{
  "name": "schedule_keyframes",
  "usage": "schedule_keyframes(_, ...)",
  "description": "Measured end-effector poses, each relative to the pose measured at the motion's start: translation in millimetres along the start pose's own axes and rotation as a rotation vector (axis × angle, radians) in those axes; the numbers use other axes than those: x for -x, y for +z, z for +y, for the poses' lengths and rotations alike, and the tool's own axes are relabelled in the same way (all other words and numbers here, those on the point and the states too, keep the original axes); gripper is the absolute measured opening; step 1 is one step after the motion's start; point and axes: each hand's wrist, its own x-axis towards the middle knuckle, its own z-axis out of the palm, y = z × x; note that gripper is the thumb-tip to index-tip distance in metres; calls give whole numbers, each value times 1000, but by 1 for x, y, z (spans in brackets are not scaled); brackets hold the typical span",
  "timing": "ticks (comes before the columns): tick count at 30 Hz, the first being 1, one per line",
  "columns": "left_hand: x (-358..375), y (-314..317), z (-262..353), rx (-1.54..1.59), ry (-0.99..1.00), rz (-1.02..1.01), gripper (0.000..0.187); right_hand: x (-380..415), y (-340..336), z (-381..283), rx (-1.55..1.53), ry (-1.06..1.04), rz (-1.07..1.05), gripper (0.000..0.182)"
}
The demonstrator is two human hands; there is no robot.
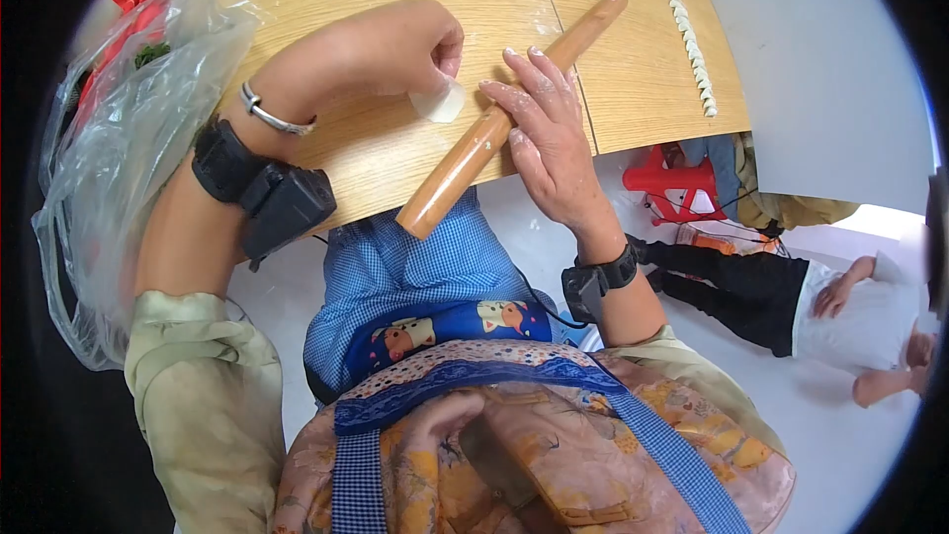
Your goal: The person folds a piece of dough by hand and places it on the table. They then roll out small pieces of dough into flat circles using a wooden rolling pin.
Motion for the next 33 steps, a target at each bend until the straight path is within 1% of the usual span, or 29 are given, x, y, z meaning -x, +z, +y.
schedule_keyframes(2, 0, -1, 1, 30, 20, 25, 13, 0, -1, -2, 11, 2, -1, 46)
schedule_keyframes(4, 1, -3, 4, 213, -109, -34, 12, -1, -1, -3, 36, 11, -14, 49)
schedule_keyframes(11, 3, -10, 6, 61, -153, -115, 14, -9, -1, -4, 136, -40, 2, 54)
schedule_keyframes(13, 3, -11, 2, -3, -90, -135, 16, -16, -1, -3, 202, -86, -5, 53)
schedule_keyframes(14, 5, -13, 6, -1, -91, -134, 16, -20, -1, -3, 202, -88, -7, 53)
schedule_keyframes(16, 8, -19, 15, 64, -183, -191, 14, -31, 2, -3, 225, -128, -9, 52)
schedule_keyframes(19, 6, -17, 8, 95, -162, -187, 12, -49, 13, 1, 211, -166, 29, 51)
schedule_keyframes(23, 5, -16, 6, 102, -167, -161, 11, -75, 26, 1, 191, -146, 38, 51)
schedule_keyframes(25, 4, -17, 6, 72, -162, -171, 11, -82, 28, 1, 256, -166, 30, 51)
schedule_keyframes(29, 5, -18, 6, 111, -187, -169, 10, -65, 21, -1, 204, -137, 50, 52)
schedule_keyframes(31, 5, -20, 6, 119, -179, -214, 10, -43, 10, 2, 208, -121, 8, 53)
schedule_keyframes(32, 5, -20, 7, 120, -179, -212, 10, -33, 4, 0, 193, -75, -38, 56)
schedule_keyframes(33, 5, -20, 7, 97, -182, -211, 11, -24, 1, 1, 194, -77, -38, 56)
